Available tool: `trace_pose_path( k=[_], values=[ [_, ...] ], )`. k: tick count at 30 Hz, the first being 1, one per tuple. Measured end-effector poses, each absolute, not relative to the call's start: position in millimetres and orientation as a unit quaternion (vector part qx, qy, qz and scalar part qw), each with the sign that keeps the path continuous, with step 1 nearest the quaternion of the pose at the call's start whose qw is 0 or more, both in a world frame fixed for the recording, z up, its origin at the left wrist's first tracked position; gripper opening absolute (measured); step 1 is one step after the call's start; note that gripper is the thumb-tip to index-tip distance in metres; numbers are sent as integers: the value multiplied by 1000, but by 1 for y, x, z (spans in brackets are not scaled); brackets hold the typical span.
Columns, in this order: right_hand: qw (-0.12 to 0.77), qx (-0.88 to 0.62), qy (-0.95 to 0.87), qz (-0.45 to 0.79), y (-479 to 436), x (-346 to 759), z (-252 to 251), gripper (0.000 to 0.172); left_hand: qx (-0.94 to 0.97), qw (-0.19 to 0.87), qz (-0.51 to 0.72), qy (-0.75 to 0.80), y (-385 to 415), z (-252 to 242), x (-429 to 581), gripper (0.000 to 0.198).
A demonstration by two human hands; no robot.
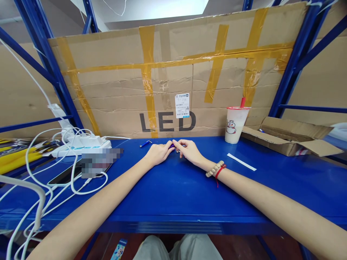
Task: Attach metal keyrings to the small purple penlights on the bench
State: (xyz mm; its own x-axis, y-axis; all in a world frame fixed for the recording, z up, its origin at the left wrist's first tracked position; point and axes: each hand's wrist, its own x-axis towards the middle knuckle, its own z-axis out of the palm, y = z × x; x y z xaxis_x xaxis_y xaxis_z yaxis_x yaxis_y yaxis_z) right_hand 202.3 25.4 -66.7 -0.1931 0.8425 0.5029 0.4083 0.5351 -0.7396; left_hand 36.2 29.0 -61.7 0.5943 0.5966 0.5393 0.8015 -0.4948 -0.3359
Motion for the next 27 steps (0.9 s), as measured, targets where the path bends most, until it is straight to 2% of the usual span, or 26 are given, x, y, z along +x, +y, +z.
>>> trace_pose_path(
  k=[6,27],
  values=[
    [498,-430,-719,226,26,203,-66,48,-840,284,-170,-430,29,-60,38,36],
    [492,-360,-751,254,30,206,-67,35,-863,225,-120,-437,29,-57,36,32]
  ],
)
